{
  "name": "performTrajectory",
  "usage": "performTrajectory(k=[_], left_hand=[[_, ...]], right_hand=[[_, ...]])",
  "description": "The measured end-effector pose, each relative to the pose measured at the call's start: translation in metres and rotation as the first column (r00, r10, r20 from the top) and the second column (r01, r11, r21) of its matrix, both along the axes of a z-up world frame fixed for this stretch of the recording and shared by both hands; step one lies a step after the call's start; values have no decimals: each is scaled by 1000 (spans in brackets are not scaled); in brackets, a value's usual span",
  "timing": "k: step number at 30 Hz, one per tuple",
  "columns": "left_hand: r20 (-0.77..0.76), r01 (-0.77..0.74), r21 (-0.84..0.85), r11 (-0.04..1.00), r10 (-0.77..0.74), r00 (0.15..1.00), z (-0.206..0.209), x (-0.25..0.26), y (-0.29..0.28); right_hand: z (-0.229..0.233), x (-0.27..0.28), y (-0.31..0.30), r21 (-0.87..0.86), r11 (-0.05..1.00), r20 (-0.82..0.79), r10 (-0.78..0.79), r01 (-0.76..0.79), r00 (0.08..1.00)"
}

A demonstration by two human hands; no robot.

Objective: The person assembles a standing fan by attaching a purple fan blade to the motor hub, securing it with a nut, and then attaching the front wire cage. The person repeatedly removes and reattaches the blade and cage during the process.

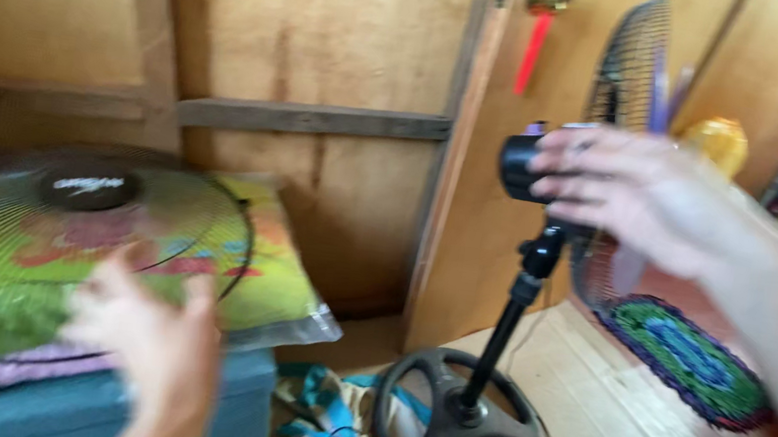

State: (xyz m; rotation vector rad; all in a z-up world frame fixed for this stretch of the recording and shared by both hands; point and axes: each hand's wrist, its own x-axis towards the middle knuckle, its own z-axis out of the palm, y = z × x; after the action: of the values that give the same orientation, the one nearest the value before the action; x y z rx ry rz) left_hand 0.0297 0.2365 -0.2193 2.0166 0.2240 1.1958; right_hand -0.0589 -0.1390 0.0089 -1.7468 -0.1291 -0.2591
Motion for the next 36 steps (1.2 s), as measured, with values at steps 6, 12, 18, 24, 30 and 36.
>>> performTrajectory(k=[6, 12, 18, 24, 30, 36], left_hand=[[278, 449, 60, 891, -447, 850, 142, -7, -182], [28, 735, 130, 666, -743, 668, 242, -20, -301], [-71, 779, 78, 622, -776, 626, 257, -17, -340], [-251, 800, 276, 533, -764, 595, 235, -8, -353], [-218, 802, 272, 532, -778, 590, 224, 6, -340], [-201, 796, 290, 531, -780, 593, 217, 11, -328]], right_hand=[[34, -22, -118, -87, 956, 219, -256, 280, 941], [23, 21, -231, -242, 834, 94, -489, 497, 867], [4, 64, -262, -425, 812, -133, -493, 400, 860], [2, 76, -241, -431, 832, -158, -449, 348, 879], [0, 84, -237, -362, 890, -295, -391, 277, 872], [-9, 94, -244, -345, 903, -255, -354, 258, 900]])
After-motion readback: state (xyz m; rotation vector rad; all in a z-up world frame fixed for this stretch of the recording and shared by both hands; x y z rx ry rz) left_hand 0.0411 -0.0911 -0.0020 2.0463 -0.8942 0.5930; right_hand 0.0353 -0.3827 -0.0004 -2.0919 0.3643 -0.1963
